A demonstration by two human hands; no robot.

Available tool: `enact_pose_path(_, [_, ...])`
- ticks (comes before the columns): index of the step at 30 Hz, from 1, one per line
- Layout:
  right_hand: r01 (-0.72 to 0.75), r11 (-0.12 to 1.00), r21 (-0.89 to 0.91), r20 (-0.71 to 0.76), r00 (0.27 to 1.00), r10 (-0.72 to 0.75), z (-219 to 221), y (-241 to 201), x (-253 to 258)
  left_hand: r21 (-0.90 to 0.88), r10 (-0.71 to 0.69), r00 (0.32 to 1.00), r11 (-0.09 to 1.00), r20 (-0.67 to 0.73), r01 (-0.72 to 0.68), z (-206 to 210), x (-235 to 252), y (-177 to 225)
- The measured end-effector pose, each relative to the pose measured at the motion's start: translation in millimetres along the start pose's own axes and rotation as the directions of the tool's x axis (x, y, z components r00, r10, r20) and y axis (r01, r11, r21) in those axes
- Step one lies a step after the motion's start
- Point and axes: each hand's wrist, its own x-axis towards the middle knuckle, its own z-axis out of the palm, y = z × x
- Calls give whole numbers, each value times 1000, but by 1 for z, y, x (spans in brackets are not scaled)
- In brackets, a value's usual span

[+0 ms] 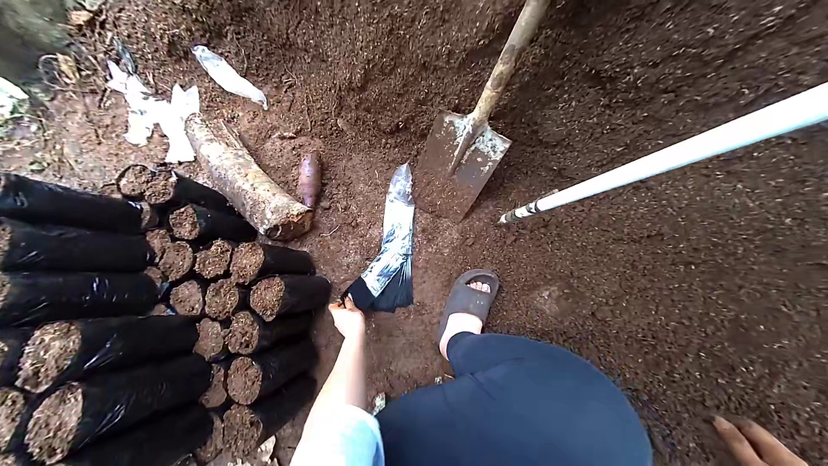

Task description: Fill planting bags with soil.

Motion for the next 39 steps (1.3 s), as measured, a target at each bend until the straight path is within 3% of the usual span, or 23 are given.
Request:
enact_pose_path(2, [129,991,44,18,991,-130,8,-26,9,-54,161,978,986,133,-155,-6,-16,18])
enact_pose_path(3, [183,980,83,29,982,-186,16,-42,15,-96,269,934,963,236,-253,-7,-28,30])
enact_pose_path(6, [317,933,170,97,937,-336,47,-107,29,-247,525,666,847,530,-470,-1,-87,86])
enact_pose_path(9, [324,897,302,202,898,-392,72,-177,31,-399,634,367,741,680,-540,19,-156,146])
enact_pose_path(12, [180,825,536,214,916,-339,82,-221,25,-495,670,174,676,722,-546,47,-216,192])
enact_pose_path(15, [133,625,769,81,950,-302,74,-228,24,-560,651,101,713,752,-422,72,-272,218])
enact_pose_path(17, [179,541,822,-19,957,-288,58,-216,32,-524,582,54,765,811,-376,83,-304,227])
enact_pose_path(19, [258,618,743,-106,957,-271,39,-194,43,-488,541,-17,745,841,-455,98,-327,232])
enact_pose_path(22, [274,762,587,-179,962,-208,10,-158,53,-430,448,-176,567,877,-702,117,-347,240])
enact_pose_path(24, [263,733,628,-219,963,-158,5,-138,55,-365,350,-201,505,915,-782,124,-357,239])
enact_pose_path(26, [259,696,670,-240,962,-128,4,-123,58,-306,270,-187,517,945,-800,128,-365,242])
enact_pose_path(30, [238,723,648,-228,967,-114,1,-106,59,-392,352,-228,518,908,-760,147,-374,246])
enact_pose_path(32, [197,600,775,-200,978,-63,-1,-104,56,-423,376,-246,519,893,-743,155,-382,247])
enact_pose_path(34, [145,398,906,-148,989,-22,-3,-104,56,-442,373,-273,507,887,-740,162,-392,246])
enact_pose_path(36, [148,274,950,-158,987,15,0,-101,65,-445,392,-271,470,879,-762,170,-401,240])
enact_pose_path(37, [168,291,942,-187,982,39,1,-97,71,-426,422,-238,435,875,-794,174,-404,238])
enact_pose_path(39, [172,501,848,-248,965,87,-2,-82,84,-351,500,-160,314,851,-882,181,-404,241])
